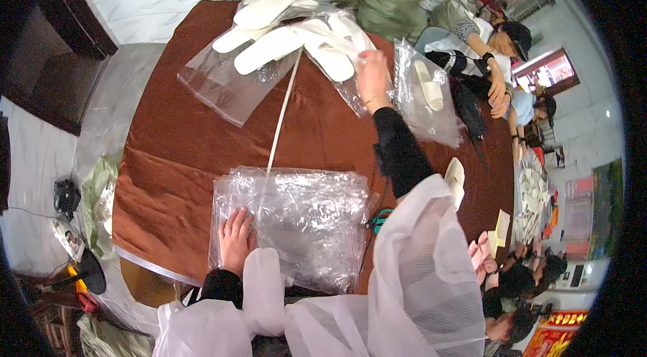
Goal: Packing slippers into plastic bags and trimming excess plastic with scissors.
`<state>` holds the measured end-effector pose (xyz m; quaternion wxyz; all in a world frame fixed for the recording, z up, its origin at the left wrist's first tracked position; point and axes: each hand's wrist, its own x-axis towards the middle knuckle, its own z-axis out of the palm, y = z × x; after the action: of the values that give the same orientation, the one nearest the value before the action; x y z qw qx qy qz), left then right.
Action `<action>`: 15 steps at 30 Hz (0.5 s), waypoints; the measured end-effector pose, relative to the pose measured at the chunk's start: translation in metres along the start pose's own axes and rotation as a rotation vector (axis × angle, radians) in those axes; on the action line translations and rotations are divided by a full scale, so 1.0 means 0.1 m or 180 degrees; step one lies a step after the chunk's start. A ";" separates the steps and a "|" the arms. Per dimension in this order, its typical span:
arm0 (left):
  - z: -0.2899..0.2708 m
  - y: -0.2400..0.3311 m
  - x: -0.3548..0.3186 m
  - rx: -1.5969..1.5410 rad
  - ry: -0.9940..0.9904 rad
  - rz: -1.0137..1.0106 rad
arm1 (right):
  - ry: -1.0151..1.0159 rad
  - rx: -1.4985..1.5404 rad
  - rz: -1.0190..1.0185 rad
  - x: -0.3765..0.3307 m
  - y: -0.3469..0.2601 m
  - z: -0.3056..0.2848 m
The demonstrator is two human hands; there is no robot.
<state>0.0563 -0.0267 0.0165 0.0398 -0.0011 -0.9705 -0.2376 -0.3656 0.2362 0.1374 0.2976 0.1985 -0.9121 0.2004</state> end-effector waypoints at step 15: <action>0.30 -0.03 0.03 -0.0033 0.0551 0.0471 | -0.1664 0.0684 -0.0001 -0.90 -2.00 -3.20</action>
<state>0.0510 -0.0157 -0.0112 0.1409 -0.0524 -0.9595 -0.2383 -0.0537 0.2452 0.3686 0.0295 0.2741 -0.9313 0.2380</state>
